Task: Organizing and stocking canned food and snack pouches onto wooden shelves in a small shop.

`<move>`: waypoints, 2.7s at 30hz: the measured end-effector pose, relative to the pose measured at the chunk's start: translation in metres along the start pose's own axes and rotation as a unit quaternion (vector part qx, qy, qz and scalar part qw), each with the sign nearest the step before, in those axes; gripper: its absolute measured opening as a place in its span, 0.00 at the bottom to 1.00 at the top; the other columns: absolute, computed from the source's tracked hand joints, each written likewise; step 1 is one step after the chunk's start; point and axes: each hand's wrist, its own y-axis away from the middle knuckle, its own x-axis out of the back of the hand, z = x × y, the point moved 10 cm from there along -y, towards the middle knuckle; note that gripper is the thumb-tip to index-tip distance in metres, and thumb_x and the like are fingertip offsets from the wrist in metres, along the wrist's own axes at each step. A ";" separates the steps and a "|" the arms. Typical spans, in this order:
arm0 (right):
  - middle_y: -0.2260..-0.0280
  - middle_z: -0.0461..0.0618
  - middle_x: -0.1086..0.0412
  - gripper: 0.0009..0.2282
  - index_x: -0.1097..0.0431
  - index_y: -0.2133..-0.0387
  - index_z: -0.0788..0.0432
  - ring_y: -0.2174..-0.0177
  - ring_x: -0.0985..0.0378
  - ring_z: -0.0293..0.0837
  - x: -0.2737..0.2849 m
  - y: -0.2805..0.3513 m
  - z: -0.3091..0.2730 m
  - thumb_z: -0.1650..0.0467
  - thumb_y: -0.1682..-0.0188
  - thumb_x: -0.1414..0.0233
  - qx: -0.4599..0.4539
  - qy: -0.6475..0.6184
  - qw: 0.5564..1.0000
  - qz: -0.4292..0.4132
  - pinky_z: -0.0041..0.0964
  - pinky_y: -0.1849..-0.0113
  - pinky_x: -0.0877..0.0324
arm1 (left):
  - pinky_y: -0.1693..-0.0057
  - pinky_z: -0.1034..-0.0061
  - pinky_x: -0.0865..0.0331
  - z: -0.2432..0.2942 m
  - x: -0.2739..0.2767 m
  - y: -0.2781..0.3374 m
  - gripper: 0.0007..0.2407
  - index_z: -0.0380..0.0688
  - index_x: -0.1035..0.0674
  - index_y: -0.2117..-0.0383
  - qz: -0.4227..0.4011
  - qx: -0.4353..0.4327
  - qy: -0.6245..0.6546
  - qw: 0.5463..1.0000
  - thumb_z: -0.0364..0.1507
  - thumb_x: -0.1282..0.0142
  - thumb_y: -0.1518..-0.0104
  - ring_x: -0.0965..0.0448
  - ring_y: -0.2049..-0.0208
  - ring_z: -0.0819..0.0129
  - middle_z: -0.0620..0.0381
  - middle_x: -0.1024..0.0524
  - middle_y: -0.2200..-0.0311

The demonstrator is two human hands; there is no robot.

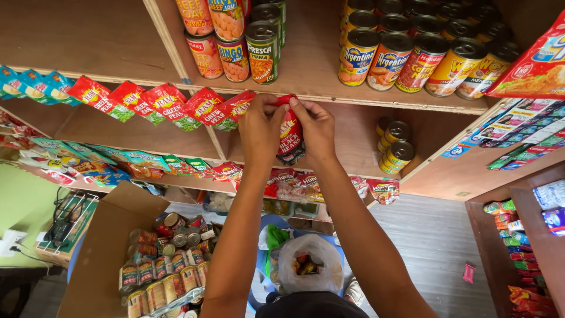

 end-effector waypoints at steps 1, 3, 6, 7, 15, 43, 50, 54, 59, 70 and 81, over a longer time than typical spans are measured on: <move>0.67 0.52 0.21 0.07 0.24 0.64 0.67 0.69 0.20 0.37 0.000 -0.001 0.000 0.72 0.49 0.41 0.001 0.000 1.000 0.000 0.30 0.64 0.24 | 0.63 0.69 0.24 0.003 0.002 0.000 0.09 0.36 0.18 0.63 0.000 -0.001 0.000 1.000 0.28 0.34 0.44 0.13 0.71 0.59 0.46 0.15 0.70; 0.66 0.50 0.22 0.06 0.24 0.64 0.66 0.69 0.21 0.36 -0.001 -0.001 0.000 0.72 0.48 0.41 -0.001 0.000 1.000 -0.005 0.30 0.64 0.25 | 0.64 0.69 0.25 0.005 0.008 0.001 0.10 0.36 0.19 0.61 0.015 0.022 0.007 1.000 0.28 0.34 0.45 0.14 0.71 0.59 0.46 0.16 0.71; 0.66 0.49 0.22 0.05 0.25 0.64 0.65 0.68 0.21 0.35 -0.003 0.002 0.004 0.72 0.47 0.42 -0.001 -0.043 0.999 -0.023 0.30 0.63 0.25 | 0.64 0.69 0.24 0.004 0.012 0.005 0.11 0.37 0.19 0.60 0.027 0.011 0.010 1.000 0.28 0.34 0.45 0.13 0.71 0.60 0.47 0.16 0.71; 0.66 0.49 0.22 0.05 0.25 0.64 0.65 0.68 0.21 0.35 -0.005 0.006 0.003 0.72 0.47 0.42 0.000 -0.044 0.999 -0.025 0.30 0.63 0.25 | 0.64 0.69 0.24 0.006 0.014 0.004 0.11 0.37 0.19 0.60 0.029 0.009 0.010 0.999 0.28 0.34 0.45 0.13 0.71 0.60 0.47 0.16 0.71; 0.64 0.47 0.23 0.07 0.25 0.61 0.66 0.66 0.24 0.33 0.010 0.018 0.014 0.72 0.47 0.42 0.029 0.029 0.999 0.026 0.28 0.62 0.27 | 0.63 0.71 0.23 -0.008 0.007 0.009 0.09 0.37 0.15 0.62 0.003 0.010 0.014 1.000 0.29 0.34 0.45 0.13 0.71 0.62 0.47 0.16 0.72; 0.60 0.48 0.27 0.09 0.23 0.57 0.60 0.59 0.24 0.40 0.004 0.083 -0.073 0.80 0.49 0.41 0.331 0.350 0.876 0.011 0.33 0.55 0.29 | 0.61 0.68 0.24 0.014 -0.002 0.045 0.06 0.39 0.16 0.63 -0.064 -0.034 0.027 0.997 0.27 0.39 0.42 0.14 0.68 0.56 0.46 0.16 0.67; 0.61 0.48 0.26 0.11 0.21 0.60 0.57 0.60 0.28 0.50 -0.015 0.104 -0.081 0.79 0.55 0.38 0.422 0.524 0.736 -0.077 0.43 0.56 0.32 | 0.62 0.66 0.24 0.001 0.000 0.057 0.07 0.39 0.15 0.63 -0.076 -0.021 -0.010 0.997 0.28 0.40 0.42 0.15 0.69 0.53 0.45 0.17 0.68; 0.62 0.48 0.26 0.10 0.21 0.61 0.57 0.62 0.27 0.50 -0.019 0.108 -0.074 0.78 0.56 0.37 0.447 0.543 0.701 -0.113 0.44 0.59 0.31 | 0.63 0.66 0.24 -0.004 0.001 0.063 0.07 0.39 0.15 0.63 -0.074 -0.006 -0.015 0.997 0.28 0.40 0.42 0.15 0.70 0.54 0.45 0.17 0.70; 0.59 0.51 0.27 0.08 0.25 0.62 0.61 0.59 0.24 0.51 -0.021 0.103 -0.069 0.79 0.53 0.40 0.404 0.494 0.757 -0.139 0.43 0.57 0.29 | 0.63 0.67 0.24 -0.001 0.008 0.065 0.06 0.39 0.15 0.64 -0.073 0.000 -0.014 0.997 0.28 0.39 0.42 0.14 0.71 0.55 0.46 0.17 0.70; 0.58 0.52 0.31 0.02 0.27 0.64 0.66 0.58 0.25 0.41 -0.026 0.085 -0.037 0.79 0.49 0.44 0.235 0.387 0.865 -0.217 0.33 0.57 0.29 | 0.63 0.67 0.26 0.005 0.043 0.063 0.05 0.37 0.16 0.65 -0.027 -0.047 -0.047 0.997 0.26 0.38 0.43 0.16 0.72 0.56 0.46 0.17 0.70; 0.64 0.50 0.23 0.06 0.27 0.58 0.66 0.68 0.26 0.35 0.002 0.015 0.008 0.76 0.47 0.42 0.139 -0.028 0.988 0.060 0.30 0.68 0.31 | 0.61 0.69 0.25 0.008 0.060 0.067 0.05 0.36 0.16 0.65 -0.017 -0.030 -0.030 0.999 0.25 0.37 0.43 0.17 0.70 0.58 0.47 0.17 0.68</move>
